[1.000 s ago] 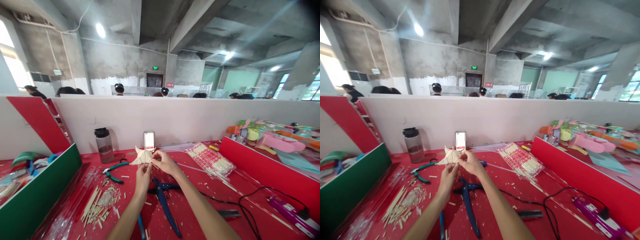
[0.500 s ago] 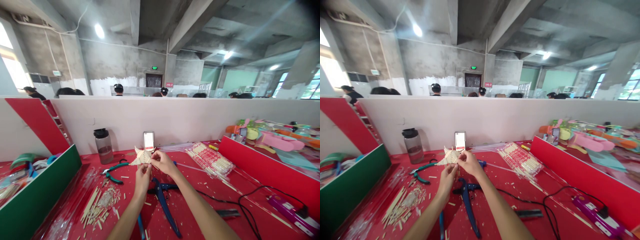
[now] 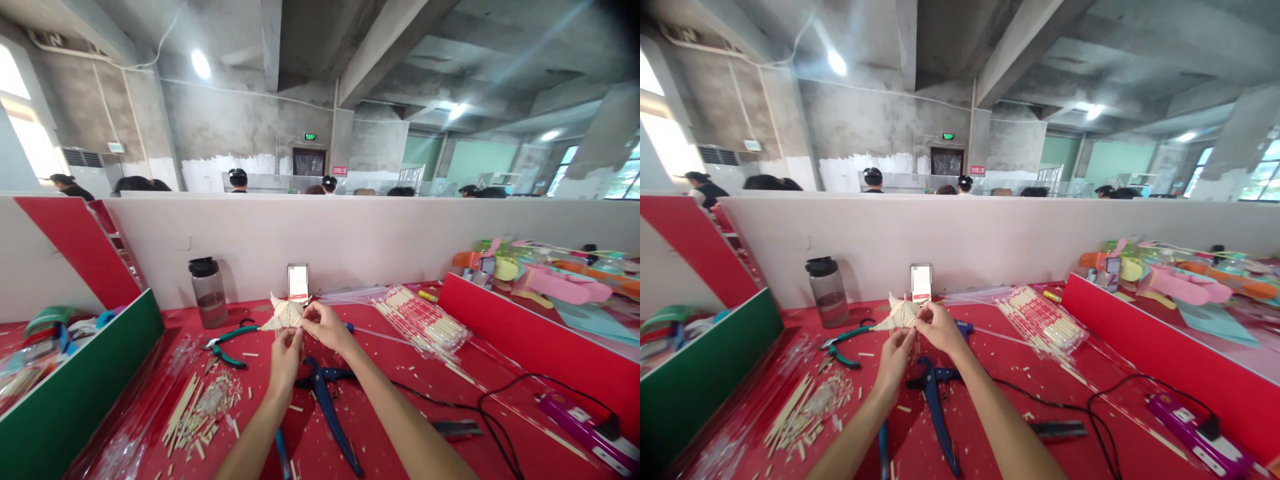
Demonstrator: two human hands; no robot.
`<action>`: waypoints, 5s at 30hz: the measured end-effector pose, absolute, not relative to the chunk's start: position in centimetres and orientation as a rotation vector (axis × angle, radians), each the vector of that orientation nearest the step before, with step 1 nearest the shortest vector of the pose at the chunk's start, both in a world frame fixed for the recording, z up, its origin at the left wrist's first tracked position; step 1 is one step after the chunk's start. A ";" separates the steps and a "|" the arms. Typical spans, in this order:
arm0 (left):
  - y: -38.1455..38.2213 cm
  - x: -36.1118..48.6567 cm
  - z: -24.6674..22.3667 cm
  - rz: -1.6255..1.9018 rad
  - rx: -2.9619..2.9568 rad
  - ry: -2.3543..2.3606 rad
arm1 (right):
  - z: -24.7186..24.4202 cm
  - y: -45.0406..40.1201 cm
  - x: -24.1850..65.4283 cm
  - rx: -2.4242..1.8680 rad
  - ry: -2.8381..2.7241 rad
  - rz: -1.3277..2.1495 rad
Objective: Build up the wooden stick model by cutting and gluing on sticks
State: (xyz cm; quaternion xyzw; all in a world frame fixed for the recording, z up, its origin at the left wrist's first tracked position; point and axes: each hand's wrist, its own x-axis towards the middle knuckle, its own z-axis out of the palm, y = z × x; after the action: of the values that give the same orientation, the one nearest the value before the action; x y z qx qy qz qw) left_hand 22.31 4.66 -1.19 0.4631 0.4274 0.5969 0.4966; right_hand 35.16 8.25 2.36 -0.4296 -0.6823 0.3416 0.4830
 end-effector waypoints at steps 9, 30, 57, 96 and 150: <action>4.8 22.3 -1.2 1.464 1.125 1.052 | 2.4 8.4 35.3 -1.013 -1.674 0.875; 4.8 22.1 -1.2 1.434 1.149 1.078 | 2.5 8.1 35.0 -1.042 -1.657 0.851; 4.7 17.6 2.4 1.030 2.978 1.435 | 2.6 8.2 35.0 -1.044 -1.668 0.840; 4.7 16.3 4.1 1.223 2.814 1.683 | 4.4 6.0 34.4 -1.300 -1.902 0.374; 5.0 15.0 5.7 1.078 2.566 1.692 | 0.0 6.5 42.8 -2.017 -1.849 0.338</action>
State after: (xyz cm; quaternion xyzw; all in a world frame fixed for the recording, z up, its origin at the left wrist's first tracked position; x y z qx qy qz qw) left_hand 15.04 4.98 5.70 0.7864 0.5187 0.3305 -0.0578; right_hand 42.80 6.53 -0.02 -0.7182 -0.6582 0.1203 0.1910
